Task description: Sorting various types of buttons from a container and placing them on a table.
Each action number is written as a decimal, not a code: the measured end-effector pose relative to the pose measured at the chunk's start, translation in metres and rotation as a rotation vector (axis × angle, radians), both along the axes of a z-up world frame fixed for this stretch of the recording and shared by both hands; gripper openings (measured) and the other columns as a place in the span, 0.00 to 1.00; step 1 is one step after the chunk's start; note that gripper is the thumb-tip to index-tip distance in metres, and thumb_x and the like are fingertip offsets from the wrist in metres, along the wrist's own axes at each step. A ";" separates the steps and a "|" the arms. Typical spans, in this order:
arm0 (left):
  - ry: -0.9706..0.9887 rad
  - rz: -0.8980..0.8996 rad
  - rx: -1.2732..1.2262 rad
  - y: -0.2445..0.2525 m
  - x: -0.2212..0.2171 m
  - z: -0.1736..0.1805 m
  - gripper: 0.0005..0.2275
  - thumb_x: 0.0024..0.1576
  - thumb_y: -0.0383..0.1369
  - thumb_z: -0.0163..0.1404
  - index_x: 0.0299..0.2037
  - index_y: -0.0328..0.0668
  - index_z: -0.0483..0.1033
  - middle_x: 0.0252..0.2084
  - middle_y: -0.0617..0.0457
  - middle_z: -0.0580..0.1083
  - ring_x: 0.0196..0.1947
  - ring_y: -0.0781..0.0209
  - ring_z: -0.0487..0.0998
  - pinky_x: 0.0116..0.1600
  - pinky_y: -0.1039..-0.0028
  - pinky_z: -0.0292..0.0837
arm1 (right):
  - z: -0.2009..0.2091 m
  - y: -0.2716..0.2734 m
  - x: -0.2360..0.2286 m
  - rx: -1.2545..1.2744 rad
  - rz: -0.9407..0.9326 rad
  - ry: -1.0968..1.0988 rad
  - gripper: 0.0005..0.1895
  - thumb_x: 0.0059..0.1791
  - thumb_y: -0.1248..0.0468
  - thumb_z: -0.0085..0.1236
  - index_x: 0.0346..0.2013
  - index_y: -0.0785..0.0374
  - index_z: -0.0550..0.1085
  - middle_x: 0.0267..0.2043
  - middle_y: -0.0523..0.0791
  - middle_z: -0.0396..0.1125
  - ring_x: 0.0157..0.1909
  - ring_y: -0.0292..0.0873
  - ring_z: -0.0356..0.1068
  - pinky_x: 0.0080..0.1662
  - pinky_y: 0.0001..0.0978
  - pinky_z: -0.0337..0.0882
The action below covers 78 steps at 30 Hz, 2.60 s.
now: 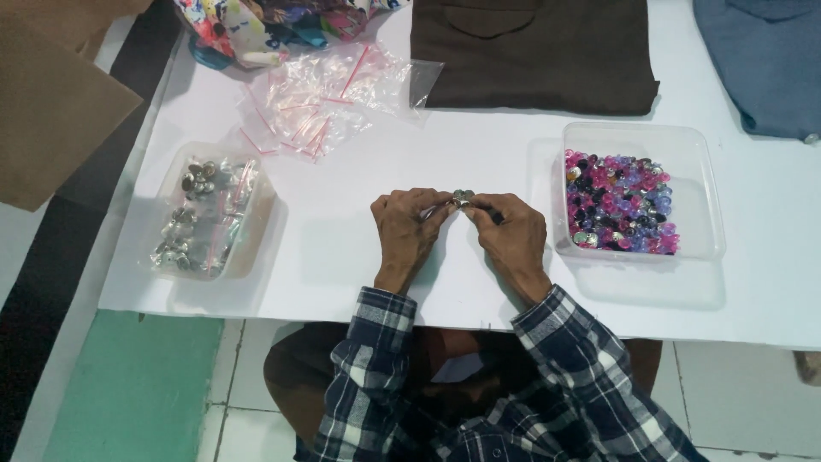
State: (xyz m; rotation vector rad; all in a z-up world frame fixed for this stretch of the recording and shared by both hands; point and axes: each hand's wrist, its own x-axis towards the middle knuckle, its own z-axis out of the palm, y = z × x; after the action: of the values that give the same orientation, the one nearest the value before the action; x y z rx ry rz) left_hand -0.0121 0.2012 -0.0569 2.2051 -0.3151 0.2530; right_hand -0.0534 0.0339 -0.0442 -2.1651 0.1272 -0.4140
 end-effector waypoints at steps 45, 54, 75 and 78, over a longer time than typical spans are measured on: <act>-0.216 -0.561 0.617 -0.205 0.000 0.048 0.08 0.53 0.31 0.51 0.38 0.51 0.82 0.35 0.56 0.79 0.39 0.54 0.82 0.51 0.64 0.70 | 0.125 -0.188 -0.011 -0.839 0.238 0.554 0.12 0.47 0.72 0.57 0.42 0.62 0.83 0.37 0.56 0.78 0.45 0.60 0.78 0.50 0.50 0.76; -0.134 -0.568 0.577 -0.207 0.006 0.035 0.14 0.56 0.28 0.51 0.50 0.58 0.79 0.39 0.56 0.78 0.43 0.54 0.81 0.53 0.66 0.70 | 0.131 -0.208 -0.008 -0.585 0.176 0.599 0.14 0.48 0.72 0.57 0.48 0.65 0.81 0.44 0.58 0.77 0.48 0.62 0.77 0.49 0.49 0.77; -0.138 -0.502 0.316 -0.197 -0.009 0.065 0.17 0.54 0.16 0.49 0.50 0.42 0.78 0.46 0.48 0.79 0.43 0.50 0.83 0.50 0.65 0.76 | 0.138 -0.199 0.000 -0.754 0.202 0.572 0.11 0.49 0.65 0.60 0.45 0.57 0.83 0.39 0.52 0.79 0.47 0.55 0.78 0.48 0.42 0.77; -0.170 -0.518 0.192 -0.197 -0.007 0.060 0.16 0.55 0.15 0.47 0.51 0.38 0.77 0.46 0.44 0.78 0.44 0.47 0.82 0.49 0.65 0.77 | 0.139 -0.195 -0.007 -0.844 0.305 0.707 0.13 0.47 0.68 0.58 0.41 0.53 0.85 0.41 0.50 0.79 0.49 0.54 0.78 0.51 0.43 0.77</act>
State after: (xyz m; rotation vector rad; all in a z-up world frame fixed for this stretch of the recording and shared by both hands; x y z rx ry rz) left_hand -0.0193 0.0045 0.0030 2.2015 -1.0198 0.1258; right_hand -0.0600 -0.1615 0.0943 -3.0101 0.0024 0.6043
